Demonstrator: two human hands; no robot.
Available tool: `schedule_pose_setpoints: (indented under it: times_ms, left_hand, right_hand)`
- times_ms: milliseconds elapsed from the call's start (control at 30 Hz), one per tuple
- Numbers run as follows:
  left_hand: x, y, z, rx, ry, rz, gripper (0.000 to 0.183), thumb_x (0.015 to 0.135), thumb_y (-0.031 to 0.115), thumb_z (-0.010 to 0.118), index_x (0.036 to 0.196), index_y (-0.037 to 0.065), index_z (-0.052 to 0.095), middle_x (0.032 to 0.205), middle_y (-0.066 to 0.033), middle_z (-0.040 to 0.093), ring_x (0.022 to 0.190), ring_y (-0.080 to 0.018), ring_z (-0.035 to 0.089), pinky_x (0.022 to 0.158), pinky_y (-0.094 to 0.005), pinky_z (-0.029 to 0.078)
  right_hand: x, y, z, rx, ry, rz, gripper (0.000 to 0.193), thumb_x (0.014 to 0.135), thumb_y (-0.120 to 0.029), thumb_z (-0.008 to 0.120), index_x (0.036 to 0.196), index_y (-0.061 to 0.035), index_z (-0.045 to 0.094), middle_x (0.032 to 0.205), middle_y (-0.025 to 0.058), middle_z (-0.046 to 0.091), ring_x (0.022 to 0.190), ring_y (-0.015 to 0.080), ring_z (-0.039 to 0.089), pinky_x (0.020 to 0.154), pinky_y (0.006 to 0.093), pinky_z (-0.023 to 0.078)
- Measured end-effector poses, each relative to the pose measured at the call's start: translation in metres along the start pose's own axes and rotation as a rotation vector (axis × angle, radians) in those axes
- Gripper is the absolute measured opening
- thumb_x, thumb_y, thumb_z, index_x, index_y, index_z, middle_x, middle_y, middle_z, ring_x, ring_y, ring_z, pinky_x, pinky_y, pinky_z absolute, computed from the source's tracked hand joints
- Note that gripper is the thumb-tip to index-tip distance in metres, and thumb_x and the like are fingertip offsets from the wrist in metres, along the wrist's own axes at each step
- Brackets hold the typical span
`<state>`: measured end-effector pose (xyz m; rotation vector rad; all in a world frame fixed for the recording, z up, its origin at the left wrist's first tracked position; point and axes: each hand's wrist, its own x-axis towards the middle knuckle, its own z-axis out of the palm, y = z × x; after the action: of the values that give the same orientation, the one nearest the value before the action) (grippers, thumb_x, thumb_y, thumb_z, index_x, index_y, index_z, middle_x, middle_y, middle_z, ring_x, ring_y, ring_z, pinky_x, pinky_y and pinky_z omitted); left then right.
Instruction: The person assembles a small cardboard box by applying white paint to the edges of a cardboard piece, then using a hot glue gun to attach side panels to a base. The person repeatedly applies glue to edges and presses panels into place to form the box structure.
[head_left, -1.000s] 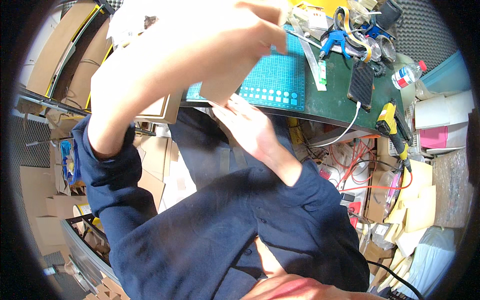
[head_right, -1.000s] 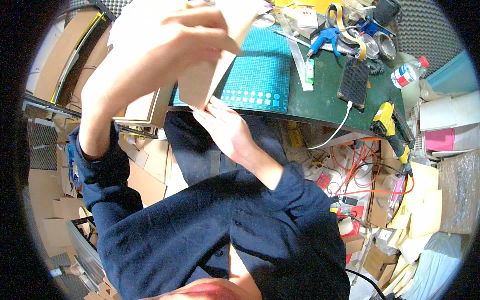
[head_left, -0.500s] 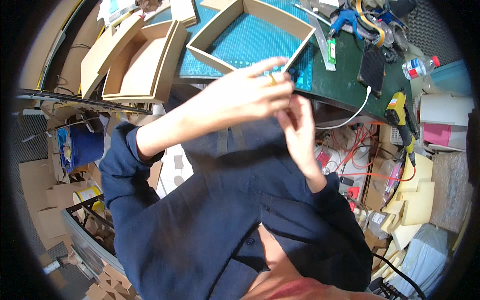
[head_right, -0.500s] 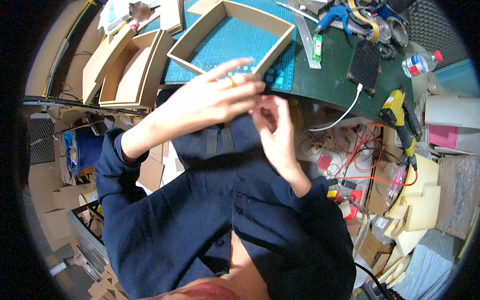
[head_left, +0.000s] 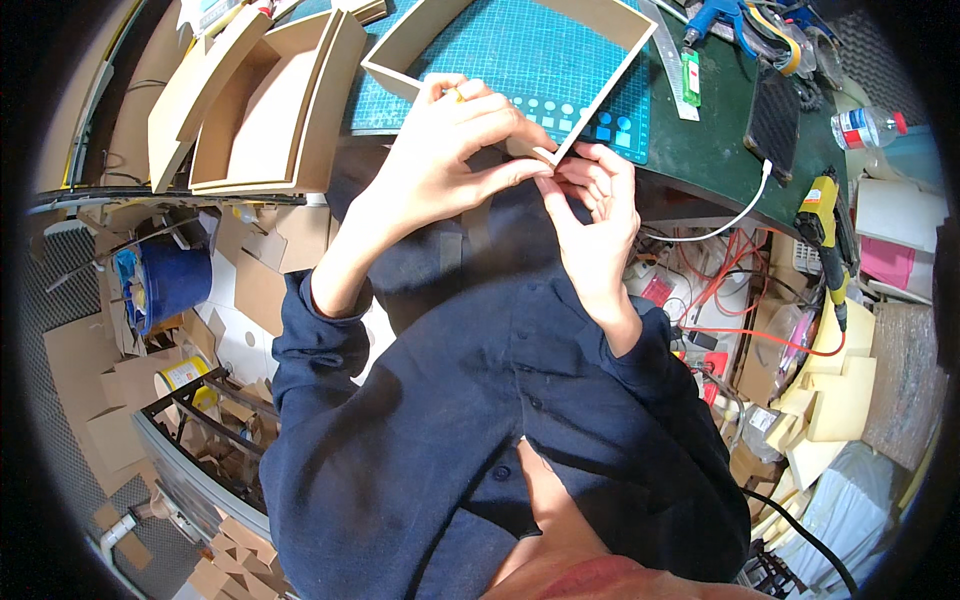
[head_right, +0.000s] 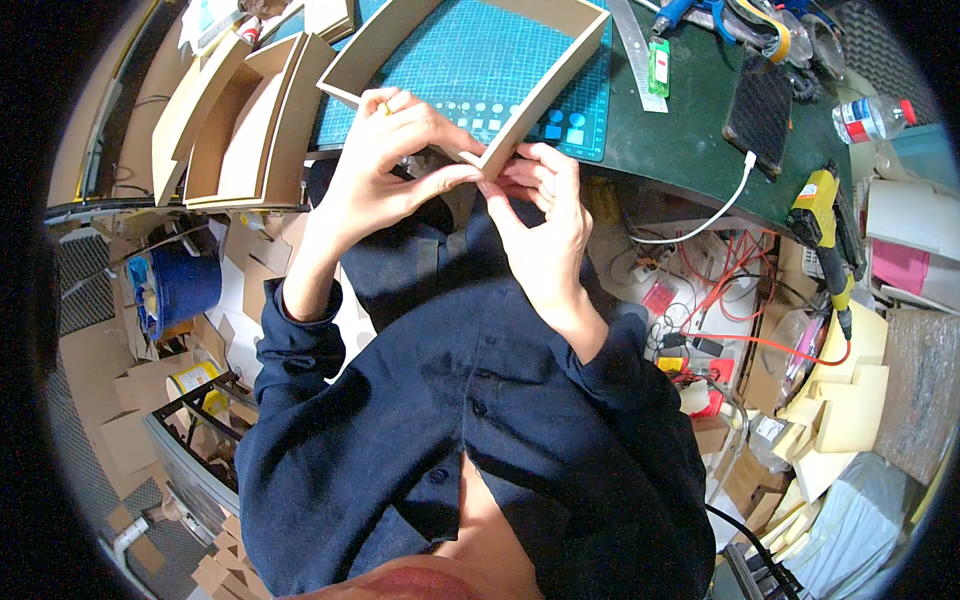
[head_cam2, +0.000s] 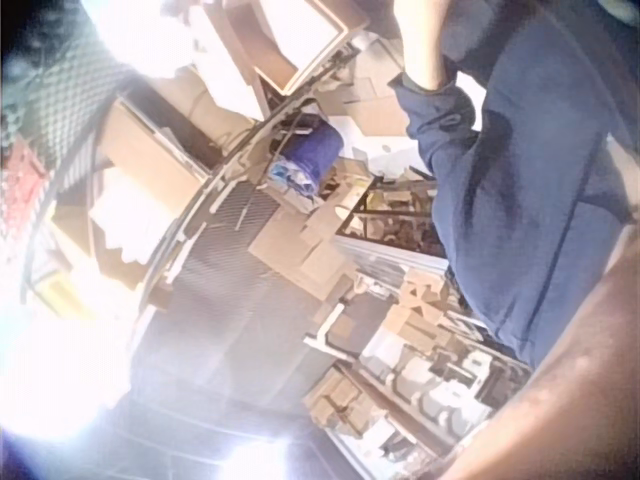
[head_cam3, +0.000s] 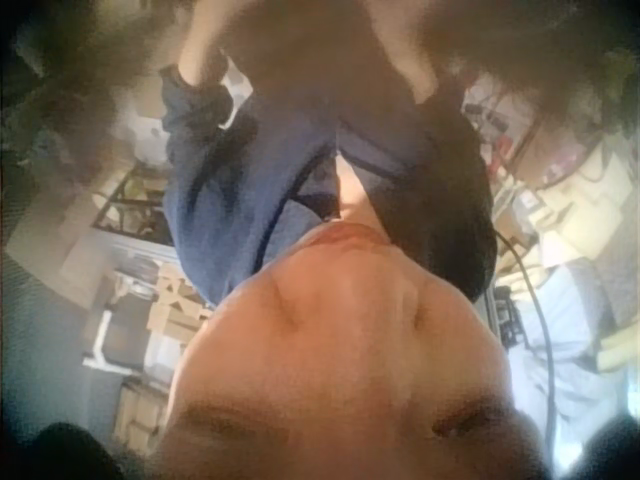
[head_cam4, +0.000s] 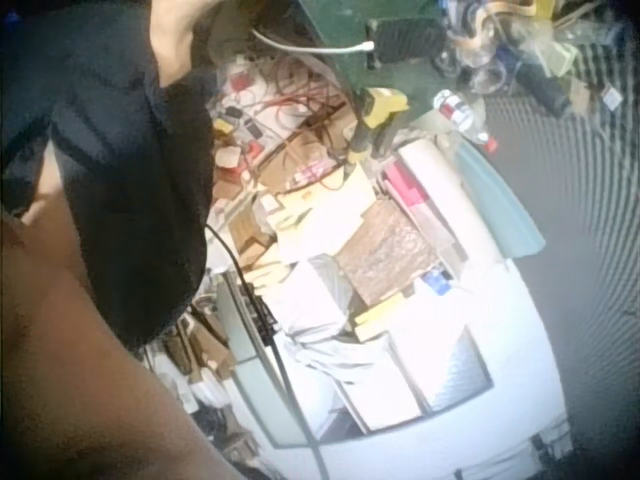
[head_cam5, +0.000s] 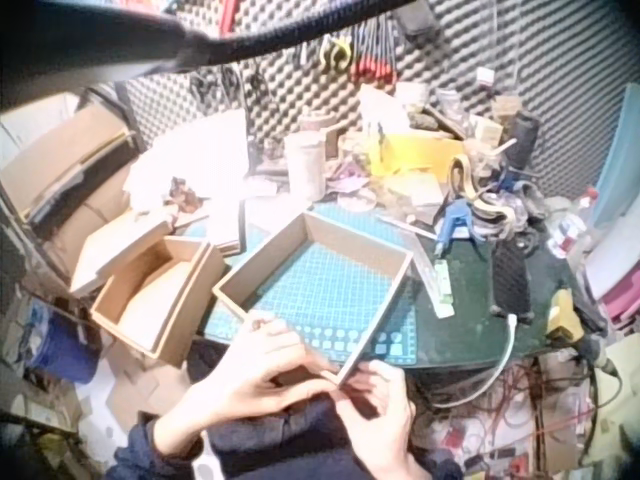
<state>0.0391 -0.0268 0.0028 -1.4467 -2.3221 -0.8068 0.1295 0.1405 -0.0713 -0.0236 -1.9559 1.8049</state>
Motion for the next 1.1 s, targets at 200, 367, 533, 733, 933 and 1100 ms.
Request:
schedule_pose_setpoints:
  times_ms: [200,367,533,733,933,1100]
  left_hand:
    - [0.003,-0.006,0.005,-0.027,0.070,-0.021,0.023,0.081,0.025,0.081,0.101,0.018,0.075,0.094,0.0067,0.072,0.084,-0.0104,0.060,0.086,-0.0308,0.032]
    - [0.004,-0.012,0.012,-0.060,0.101,0.036,0.024,0.080,0.021,0.081,0.103,0.021,0.076,0.097,0.0085,0.073,0.082,-0.0083,0.058,0.086,-0.0307,0.030]
    - [0.003,-0.016,0.018,-0.003,0.153,0.088,0.025,0.078,0.019,0.080,0.101,0.026,0.078,0.096,0.0108,0.073,0.080,-0.0069,0.057,0.088,-0.0303,0.028]
    - [0.002,-0.022,0.021,0.015,0.162,0.117,0.022,0.080,0.017,0.077,0.100,0.026,0.078,0.097,0.0103,0.073,0.079,-0.0077,0.056,0.089,-0.0313,0.028]
    - [0.001,-0.021,0.021,-0.026,0.186,0.115,0.021,0.079,0.017,0.078,0.099,0.023,0.078,0.096,0.0076,0.074,0.078,-0.0078,0.057,0.088,-0.0318,0.028]
    - [0.002,-0.020,0.020,-0.048,0.188,0.108,0.019,0.079,0.017,0.078,0.097,0.022,0.078,0.096,0.0066,0.075,0.078,-0.0075,0.059,0.087,-0.0311,0.029]
  right_hand:
    - [0.004,0.000,0.005,0.039,0.040,0.041,0.043,0.083,0.005,0.076,0.119,0.0028,0.053,0.100,0.0154,0.072,0.089,0.0172,0.071,0.080,0.0292,0.058]
    - [0.004,0.017,0.009,0.092,0.085,-0.016,0.031,0.082,0.008,0.076,0.108,0.0041,0.058,0.104,0.0165,0.073,0.090,0.0169,0.072,0.079,0.0292,0.059]
    - [0.001,0.026,0.013,0.145,0.121,-0.020,0.026,0.082,0.009,0.076,0.103,0.0050,0.060,0.103,0.0173,0.073,0.091,0.0164,0.071,0.080,0.0293,0.059]
    - [-0.003,0.027,0.015,0.124,0.099,-0.013,0.022,0.088,0.015,0.065,0.107,0.0069,0.057,0.104,0.0187,0.069,0.095,0.0218,0.071,0.088,0.0312,0.059]
    - [-0.004,0.022,0.016,0.121,0.100,-0.023,0.021,0.088,0.015,0.065,0.107,0.0082,0.058,0.103,0.0190,0.070,0.094,0.0220,0.071,0.087,0.0306,0.059]
    - [-0.001,0.024,0.016,0.097,0.159,-0.041,0.017,0.084,0.010,0.073,0.099,0.0051,0.064,0.098,0.0159,0.073,0.087,0.0154,0.071,0.078,0.0269,0.059]
